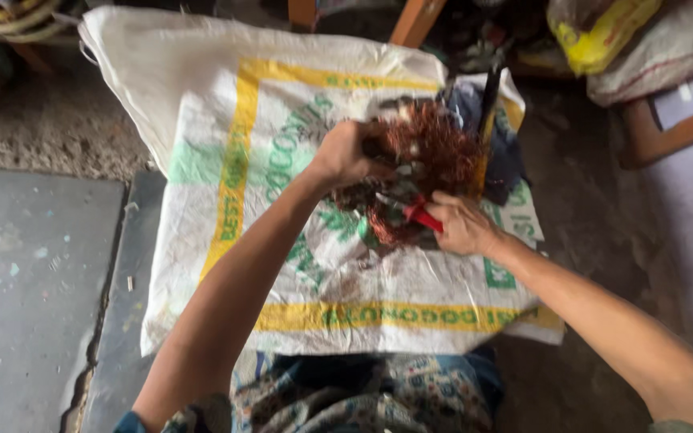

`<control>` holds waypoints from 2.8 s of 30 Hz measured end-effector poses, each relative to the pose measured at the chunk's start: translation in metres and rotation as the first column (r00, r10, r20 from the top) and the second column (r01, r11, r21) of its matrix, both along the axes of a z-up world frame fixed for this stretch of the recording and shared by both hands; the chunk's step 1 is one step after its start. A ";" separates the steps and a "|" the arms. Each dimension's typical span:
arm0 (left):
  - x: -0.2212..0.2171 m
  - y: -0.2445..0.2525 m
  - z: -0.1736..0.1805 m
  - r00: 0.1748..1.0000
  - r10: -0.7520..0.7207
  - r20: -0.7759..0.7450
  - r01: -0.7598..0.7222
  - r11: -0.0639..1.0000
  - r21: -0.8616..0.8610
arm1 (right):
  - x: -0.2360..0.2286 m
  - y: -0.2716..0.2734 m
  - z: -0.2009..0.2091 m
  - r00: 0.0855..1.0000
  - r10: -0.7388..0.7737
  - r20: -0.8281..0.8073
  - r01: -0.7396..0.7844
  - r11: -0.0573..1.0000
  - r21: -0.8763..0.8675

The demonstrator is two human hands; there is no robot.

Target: The person dismantles a motor winding by hand and using a pair of pliers to pull copper wire from the core while sitting on the floor.

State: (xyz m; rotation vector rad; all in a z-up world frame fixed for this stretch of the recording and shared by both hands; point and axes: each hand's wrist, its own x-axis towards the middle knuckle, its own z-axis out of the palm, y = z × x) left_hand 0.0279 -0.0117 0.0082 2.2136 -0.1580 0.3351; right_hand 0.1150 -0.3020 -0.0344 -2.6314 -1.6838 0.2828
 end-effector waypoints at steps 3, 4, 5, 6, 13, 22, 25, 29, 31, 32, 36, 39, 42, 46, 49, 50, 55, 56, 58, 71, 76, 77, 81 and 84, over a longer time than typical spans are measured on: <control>0.023 -0.019 0.006 0.997 -0.002 -0.081 0.011 0.994 0.112 | 0.011 -0.009 0.003 0.999 0.013 0.029 -0.015 0.997 0.071; 0.026 -0.020 0.008 0.994 0.043 -0.105 -0.029 0.991 0.131 | 0.005 -0.012 0.002 1.000 0.020 0.019 -0.022 0.995 0.094; 0.025 -0.021 0.008 0.987 0.088 -0.131 -0.069 0.987 0.146 | -0.003 -0.017 0.002 0.999 0.017 0.049 -0.021 0.995 0.093; 0.022 -0.023 0.006 0.979 0.134 -0.157 -0.108 0.981 0.163 | -0.012 -0.023 0.004 0.997 0.014 0.078 -0.021 0.996 0.092; 0.027 -0.024 0.003 0.967 0.247 -0.057 -0.234 0.957 0.172 | -0.043 -0.053 0.057 0.941 -0.322 0.102 0.336 0.920 -0.202; 0.023 -0.032 0.023 0.910 0.323 -0.261 -0.272 0.939 0.212 | -0.041 -0.012 0.141 0.829 -0.412 0.378 0.511 0.832 -0.214; 0.025 -0.039 0.024 0.916 0.298 -0.267 -0.230 0.939 0.258 | -0.049 -0.006 0.160 0.865 -0.410 0.289 0.459 0.879 -0.128; 0.031 -0.045 0.019 0.936 0.300 -0.184 -0.241 0.928 0.285 | -0.069 0.024 0.144 0.936 -0.328 0.127 0.352 0.872 -0.340; 0.028 -0.044 0.016 0.940 0.312 -0.137 -0.263 0.920 0.291 | -0.070 0.044 0.136 0.951 -0.262 0.163 0.307 0.865 -0.398; 0.026 -0.042 0.015 0.942 0.321 -0.099 -0.281 0.914 0.292 | -0.068 0.054 0.134 0.952 -0.241 0.188 0.301 0.846 -0.440; 0.029 -0.044 0.013 0.935 0.329 -0.133 -0.283 0.917 0.280 | -0.057 0.078 0.130 0.959 -0.186 0.212 0.272 0.808 -0.523; 0.033 -0.043 0.013 0.938 0.323 -0.128 -0.269 0.908 0.320 | -0.055 0.085 0.132 0.952 -0.252 0.176 0.307 0.786 -0.537; 0.032 -0.042 0.013 0.936 0.319 -0.146 -0.269 0.920 0.285 | -0.064 0.093 0.132 0.940 -0.250 0.232 0.341 0.731 -0.591; 0.029 -0.043 0.016 0.947 0.321 -0.028 -0.303 0.918 0.257 | -0.080 0.106 0.129 0.900 -0.185 0.394 0.397 0.723 -0.566; 0.025 -0.044 0.018 0.947 0.319 -0.041 -0.300 0.923 0.240 | -0.087 0.115 0.121 0.870 0.018 0.493 0.355 0.673 -0.649; 0.025 -0.044 0.019 0.948 0.313 -0.047 -0.296 0.929 0.222 | -0.086 0.117 0.120 0.870 0.013 0.493 0.353 0.682 -0.640; 0.025 -0.042 0.015 0.950 0.306 -0.052 -0.292 0.937 0.191 | -0.080 0.127 0.115 0.828 0.207 0.521 0.335 0.561 -0.757; 0.024 -0.043 0.011 0.950 0.308 -0.048 -0.295 0.938 0.184 | -0.080 0.127 0.114 0.809 0.245 0.534 0.315 0.586 -0.746; 0.023 -0.043 0.006 0.947 0.314 -0.065 -0.297 0.936 0.188 | -0.077 0.124 0.115 0.760 0.324 0.563 0.268 0.634 -0.726; 0.028 -0.037 0.015 0.972 0.207 -0.116 -0.182 0.964 0.196 | -0.008 0.070 0.107 0.983 0.112 0.146 -0.043 0.910 -0.413; 0.023 -0.026 0.016 0.997 0.049 -0.058 -0.045 0.996 0.071 | 0.006 0.049 0.087 0.985 0.126 0.115 -0.087 0.951 -0.296; 0.019 -0.022 0.016 0.998 -0.002 -0.068 0.003 1.000 0.025 | 0.007 0.047 0.081 0.986 0.117 0.115 -0.077 0.950 -0.304; 0.004 -0.005 0.018 0.984 0.111 0.142 -0.103 0.993 -0.066 | 0.009 0.040 0.056 0.995 0.061 0.078 -0.035 0.953 -0.301; 0.006 -0.017 0.013 0.988 0.119 -0.102 -0.107 0.987 0.116 | 0.002 0.022 0.033 0.999 0.021 0.034 -0.011 0.962 -0.272</control>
